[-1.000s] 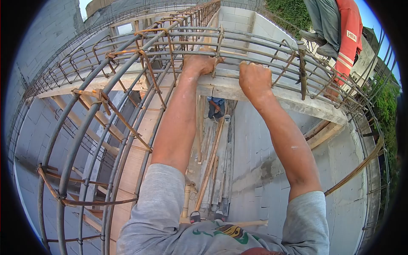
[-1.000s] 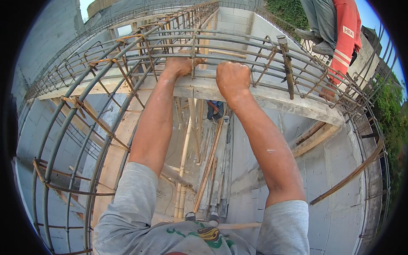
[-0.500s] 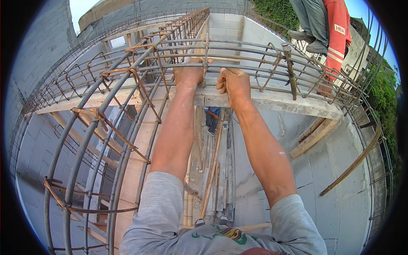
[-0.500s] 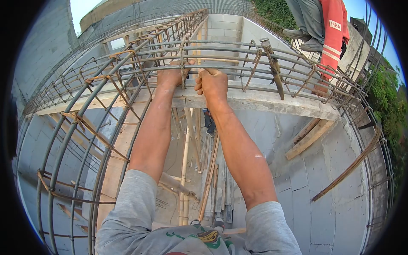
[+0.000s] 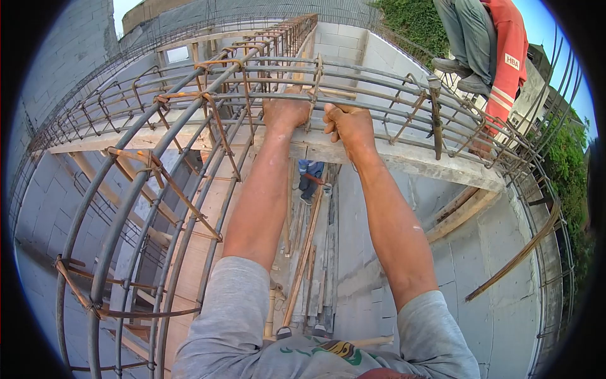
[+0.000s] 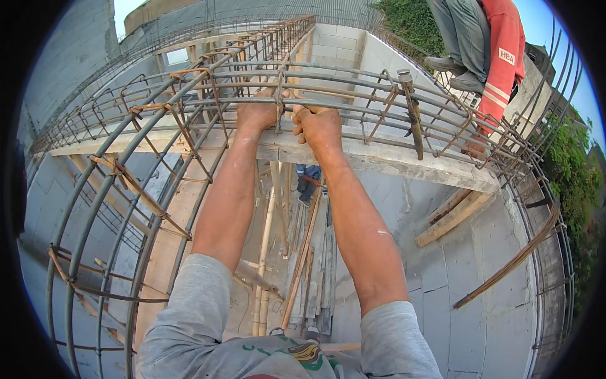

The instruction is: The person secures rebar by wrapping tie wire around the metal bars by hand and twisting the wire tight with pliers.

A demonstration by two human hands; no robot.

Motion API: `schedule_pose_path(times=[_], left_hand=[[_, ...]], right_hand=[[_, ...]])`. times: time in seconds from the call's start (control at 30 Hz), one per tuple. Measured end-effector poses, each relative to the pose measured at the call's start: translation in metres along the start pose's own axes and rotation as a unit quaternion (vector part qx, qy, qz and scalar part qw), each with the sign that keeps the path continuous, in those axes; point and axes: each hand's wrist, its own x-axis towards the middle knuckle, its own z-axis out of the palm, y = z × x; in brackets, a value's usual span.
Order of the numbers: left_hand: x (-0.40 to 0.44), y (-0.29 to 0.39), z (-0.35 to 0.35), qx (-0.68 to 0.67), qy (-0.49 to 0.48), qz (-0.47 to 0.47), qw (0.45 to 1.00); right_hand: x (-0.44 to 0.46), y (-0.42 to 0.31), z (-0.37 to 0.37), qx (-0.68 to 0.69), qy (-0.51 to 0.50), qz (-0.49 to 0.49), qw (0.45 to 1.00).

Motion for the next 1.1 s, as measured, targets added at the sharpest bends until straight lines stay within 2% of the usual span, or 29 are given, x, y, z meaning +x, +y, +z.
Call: schedule_pose_path(times=[0.07,0.17,0.27,0.37,0.47,0.57,0.7,0.9,1.0,1.03,1.07,1.1], left_hand=[[-0.007,0.009,-0.011,0.008,-0.012,-0.051,0.999],[-0.013,0.011,-0.017,-0.051,0.026,-0.087,0.995],[-0.012,0.003,-0.008,-0.077,0.082,-0.065,0.992],[-0.004,0.0,-0.003,-0.077,0.063,-0.143,0.985],[-0.003,-0.003,0.001,-0.108,0.142,-0.124,0.976],[-0.004,0.0,-0.01,-0.089,0.037,-0.153,0.984],[-0.008,0.0,0.001,0.039,0.056,-0.045,0.997],[-0.015,0.005,0.0,-0.004,0.105,-0.077,0.991],[-0.019,0.005,0.001,-0.024,0.143,-0.073,0.987],[-0.02,0.005,0.004,-0.027,0.161,-0.064,0.985],[-0.021,0.005,0.005,-0.036,0.175,-0.055,0.982],[-0.021,0.004,0.005,-0.044,0.19,-0.045,0.98]], right_hand=[[-0.001,-0.004,0.0,-0.027,0.01,0.007,1.0],[0.0,-0.002,0.0,-0.037,0.007,0.014,0.999],[0.0,-0.002,0.0,-0.038,0.002,0.011,0.999],[0.0,-0.003,0.0,-0.05,0.003,0.018,0.999],[-0.001,-0.006,-0.001,-0.051,-0.001,0.028,0.998],[0.0,-0.004,-0.002,-0.045,-0.01,0.035,0.998],[0.003,-0.002,-0.001,-0.029,-0.015,0.041,0.999],[-0.005,-0.001,-0.012,0.021,-0.044,0.027,0.998],[-0.026,-0.007,-0.027,-0.03,-0.06,0.029,0.997],[-0.022,-0.001,-0.028,-0.171,-0.017,-0.098,0.98],[-0.014,0.01,-0.028,-0.305,0.028,-0.219,0.927],[-0.008,0.018,-0.027,-0.427,0.072,-0.332,0.838]])
